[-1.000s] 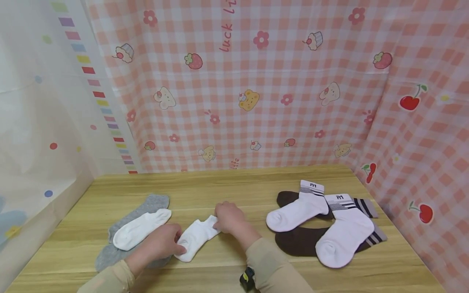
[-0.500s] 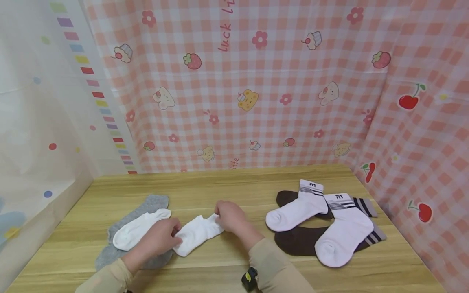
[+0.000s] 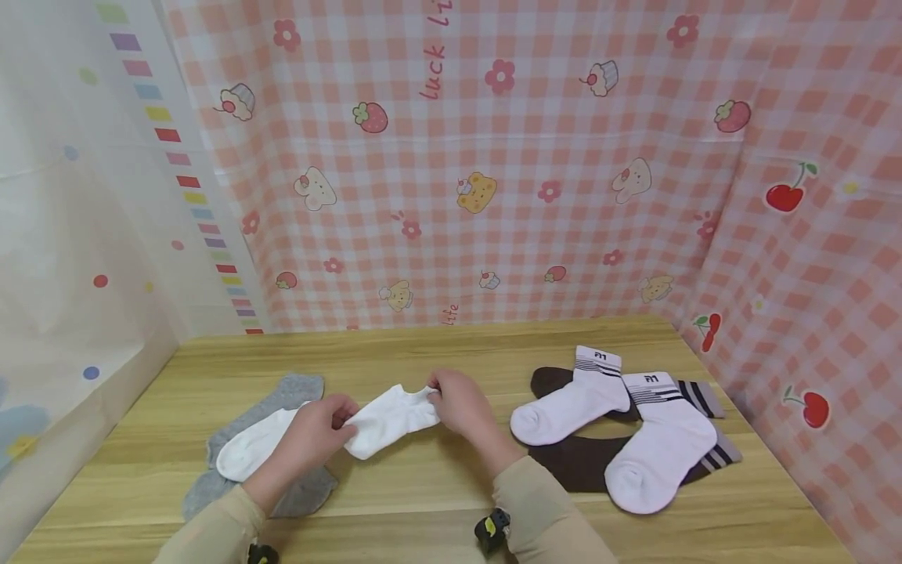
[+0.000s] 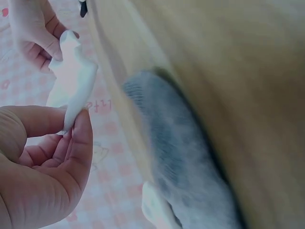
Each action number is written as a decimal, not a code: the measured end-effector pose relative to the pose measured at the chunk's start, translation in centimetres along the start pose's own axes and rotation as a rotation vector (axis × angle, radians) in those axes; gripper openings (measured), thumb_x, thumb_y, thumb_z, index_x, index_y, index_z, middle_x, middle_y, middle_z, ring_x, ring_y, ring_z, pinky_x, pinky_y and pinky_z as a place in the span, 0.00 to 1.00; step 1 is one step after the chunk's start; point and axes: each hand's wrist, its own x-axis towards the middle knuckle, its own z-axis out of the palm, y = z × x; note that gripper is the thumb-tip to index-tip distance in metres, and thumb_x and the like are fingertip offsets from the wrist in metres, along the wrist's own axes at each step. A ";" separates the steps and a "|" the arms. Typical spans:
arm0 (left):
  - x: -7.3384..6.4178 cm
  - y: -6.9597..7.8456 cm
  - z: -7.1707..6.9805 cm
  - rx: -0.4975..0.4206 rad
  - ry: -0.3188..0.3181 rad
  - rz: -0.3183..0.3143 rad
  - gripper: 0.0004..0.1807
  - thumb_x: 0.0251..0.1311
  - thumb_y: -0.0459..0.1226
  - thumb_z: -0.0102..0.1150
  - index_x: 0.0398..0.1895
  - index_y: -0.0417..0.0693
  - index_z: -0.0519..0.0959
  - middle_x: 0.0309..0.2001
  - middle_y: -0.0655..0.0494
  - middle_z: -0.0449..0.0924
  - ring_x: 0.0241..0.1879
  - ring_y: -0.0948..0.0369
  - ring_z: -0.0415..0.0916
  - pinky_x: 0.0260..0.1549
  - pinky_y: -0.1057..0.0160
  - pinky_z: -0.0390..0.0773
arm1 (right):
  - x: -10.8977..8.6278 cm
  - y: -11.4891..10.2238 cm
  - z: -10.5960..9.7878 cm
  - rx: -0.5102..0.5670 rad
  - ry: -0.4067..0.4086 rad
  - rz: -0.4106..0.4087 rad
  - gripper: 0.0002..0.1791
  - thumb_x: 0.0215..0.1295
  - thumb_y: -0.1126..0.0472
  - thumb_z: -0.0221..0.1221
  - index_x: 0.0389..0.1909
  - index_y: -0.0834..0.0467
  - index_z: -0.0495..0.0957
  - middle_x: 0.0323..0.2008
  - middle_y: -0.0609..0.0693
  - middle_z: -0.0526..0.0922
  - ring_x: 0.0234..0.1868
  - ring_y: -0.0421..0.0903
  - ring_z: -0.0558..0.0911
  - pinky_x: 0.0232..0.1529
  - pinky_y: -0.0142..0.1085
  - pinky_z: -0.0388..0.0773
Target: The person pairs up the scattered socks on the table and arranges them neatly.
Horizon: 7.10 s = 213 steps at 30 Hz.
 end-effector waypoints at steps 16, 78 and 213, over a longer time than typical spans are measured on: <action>3.7 1.3 0.2 -0.118 0.004 -0.020 0.08 0.51 0.25 0.66 0.32 0.44 0.81 0.27 0.58 0.79 0.30 0.61 0.75 0.34 0.59 0.76 | 0.7 1.3 -2.4 -0.021 0.174 -0.001 0.03 0.61 0.72 0.62 0.34 0.62 0.79 0.31 0.53 0.82 0.35 0.50 0.80 0.42 0.46 0.78; 9.6 -0.1 5.2 -0.081 0.023 -0.210 0.06 0.46 0.27 0.71 0.27 0.41 0.82 0.25 0.54 0.78 0.30 0.56 0.74 0.36 0.56 0.76 | 2.9 5.8 -1.2 -0.104 -0.044 0.348 0.07 0.64 0.63 0.63 0.31 0.59 0.75 0.29 0.51 0.76 0.32 0.48 0.74 0.37 0.41 0.72; 4.5 3.3 0.5 0.274 0.253 0.158 0.22 0.55 0.41 0.72 0.53 0.47 0.81 0.51 0.46 0.82 0.52 0.43 0.75 0.50 0.38 0.69 | 0.5 -0.3 -1.8 -0.250 0.402 -0.241 0.24 0.58 0.56 0.71 0.53 0.61 0.78 0.48 0.58 0.80 0.51 0.59 0.76 0.53 0.52 0.72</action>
